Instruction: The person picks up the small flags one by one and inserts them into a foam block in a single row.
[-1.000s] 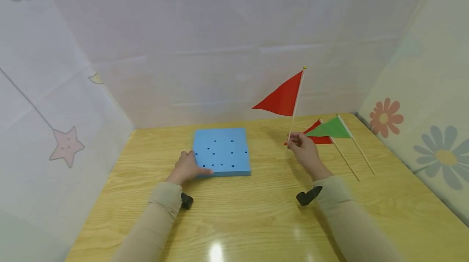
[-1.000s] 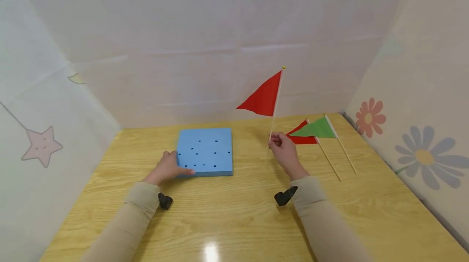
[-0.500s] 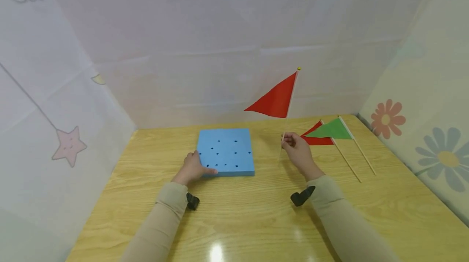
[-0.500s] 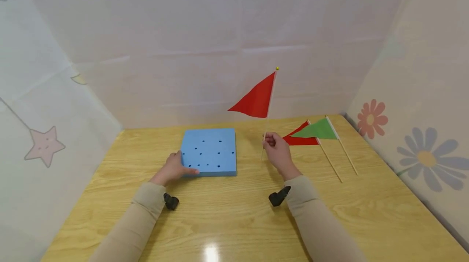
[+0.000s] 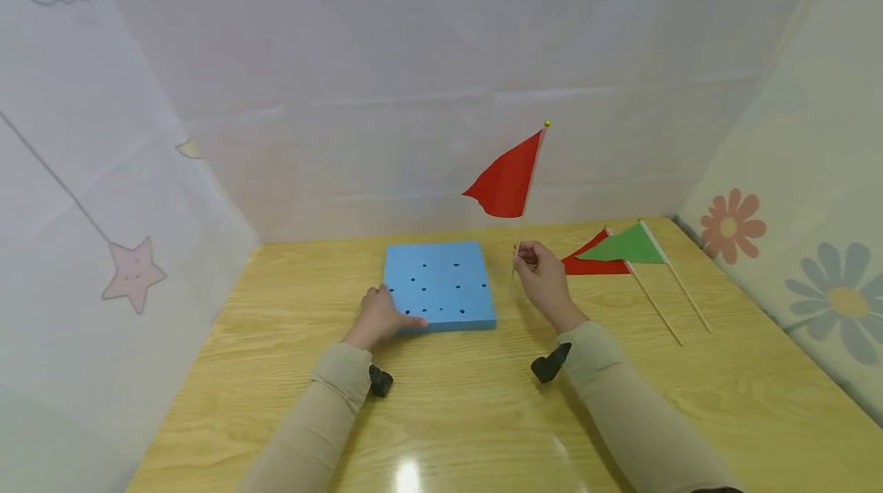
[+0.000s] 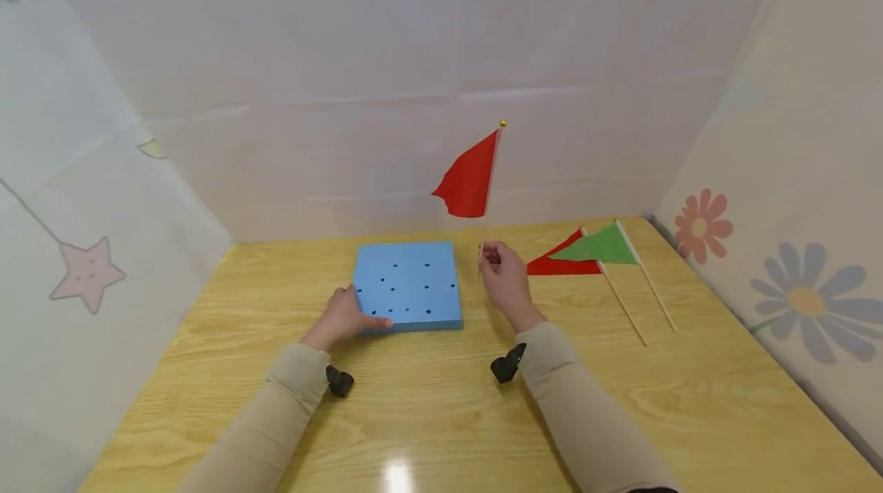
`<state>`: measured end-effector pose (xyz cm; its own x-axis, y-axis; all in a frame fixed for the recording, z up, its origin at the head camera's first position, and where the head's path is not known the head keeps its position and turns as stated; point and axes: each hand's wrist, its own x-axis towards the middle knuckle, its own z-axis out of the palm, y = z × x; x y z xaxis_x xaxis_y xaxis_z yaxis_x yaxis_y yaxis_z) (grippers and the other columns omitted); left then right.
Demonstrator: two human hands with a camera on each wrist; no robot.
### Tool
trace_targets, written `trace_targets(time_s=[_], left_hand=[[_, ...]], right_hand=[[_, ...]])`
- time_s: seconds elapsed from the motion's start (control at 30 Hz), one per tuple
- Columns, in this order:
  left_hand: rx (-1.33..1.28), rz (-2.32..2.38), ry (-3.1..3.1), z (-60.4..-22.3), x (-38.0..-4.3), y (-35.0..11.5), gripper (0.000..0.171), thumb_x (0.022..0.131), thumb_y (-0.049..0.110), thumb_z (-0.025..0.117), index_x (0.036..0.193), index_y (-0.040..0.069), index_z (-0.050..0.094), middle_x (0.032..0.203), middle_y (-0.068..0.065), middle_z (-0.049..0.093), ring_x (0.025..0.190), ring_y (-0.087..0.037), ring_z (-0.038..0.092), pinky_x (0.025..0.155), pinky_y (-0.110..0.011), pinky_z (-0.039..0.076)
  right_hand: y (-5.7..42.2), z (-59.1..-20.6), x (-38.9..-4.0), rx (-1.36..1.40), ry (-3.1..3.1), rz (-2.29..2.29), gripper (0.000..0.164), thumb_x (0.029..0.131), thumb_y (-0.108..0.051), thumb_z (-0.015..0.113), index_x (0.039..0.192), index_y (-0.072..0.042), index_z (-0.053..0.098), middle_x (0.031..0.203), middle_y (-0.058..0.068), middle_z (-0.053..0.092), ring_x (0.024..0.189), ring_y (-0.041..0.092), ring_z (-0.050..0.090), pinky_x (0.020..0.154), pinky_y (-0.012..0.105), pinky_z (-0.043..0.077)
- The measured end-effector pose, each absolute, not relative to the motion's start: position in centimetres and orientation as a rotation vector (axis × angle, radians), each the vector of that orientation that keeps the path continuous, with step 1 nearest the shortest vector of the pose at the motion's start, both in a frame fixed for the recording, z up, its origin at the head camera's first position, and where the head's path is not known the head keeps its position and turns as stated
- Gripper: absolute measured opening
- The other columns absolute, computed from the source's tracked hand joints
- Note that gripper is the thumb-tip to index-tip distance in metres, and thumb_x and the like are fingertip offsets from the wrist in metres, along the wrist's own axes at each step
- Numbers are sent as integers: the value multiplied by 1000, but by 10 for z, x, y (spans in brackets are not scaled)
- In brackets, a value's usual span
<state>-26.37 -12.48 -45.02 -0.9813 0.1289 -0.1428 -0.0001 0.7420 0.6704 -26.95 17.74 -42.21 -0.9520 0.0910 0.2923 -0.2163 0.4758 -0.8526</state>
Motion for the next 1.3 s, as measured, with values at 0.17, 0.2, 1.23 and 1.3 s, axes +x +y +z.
trace_targets(time_s=[0.17, 0.2, 1.23, 1.3], left_hand=[[88, 1065, 2768, -449, -263, -121, 122, 77, 43, 93, 155, -18, 22, 155, -40, 29, 143, -51, 32, 113, -57, 37], [86, 1061, 2770, -449, -263, -120, 122, 77, 43, 93, 155, -18, 22, 154, -40, 29, 143, -51, 32, 113, -57, 37], [87, 1096, 2773, -449, -261, -115, 117, 76, 41, 93, 152, -18, 28, 151, -36, 34, 135, -45, 39, 109, -54, 42], [90, 1091, 2775, -448, -261, -115, 117, 76, 42, 93, 152, -19, 28, 150, -36, 35, 135, -46, 39, 109, -54, 42]], right_hand=[[165, -426, -278, 144, -2378, 1513, 24, 104, -5, 59, 124, 8, 61, 116, 22, 63, 111, 35, 62, 97, 48, 52], [162, -428, -280, 150, -2368, 1525, 24, 105, -5, 58, 124, 8, 61, 116, 22, 63, 111, 35, 62, 97, 48, 52], [141, -451, -295, 150, -2425, 1392, 23, 104, -3, 59, 123, 10, 61, 114, 22, 63, 109, 36, 63, 98, 48, 53], [141, -451, -294, 143, -2438, 1382, 21, 104, -3, 59, 122, 9, 61, 114, 22, 63, 109, 36, 63, 98, 48, 53]])
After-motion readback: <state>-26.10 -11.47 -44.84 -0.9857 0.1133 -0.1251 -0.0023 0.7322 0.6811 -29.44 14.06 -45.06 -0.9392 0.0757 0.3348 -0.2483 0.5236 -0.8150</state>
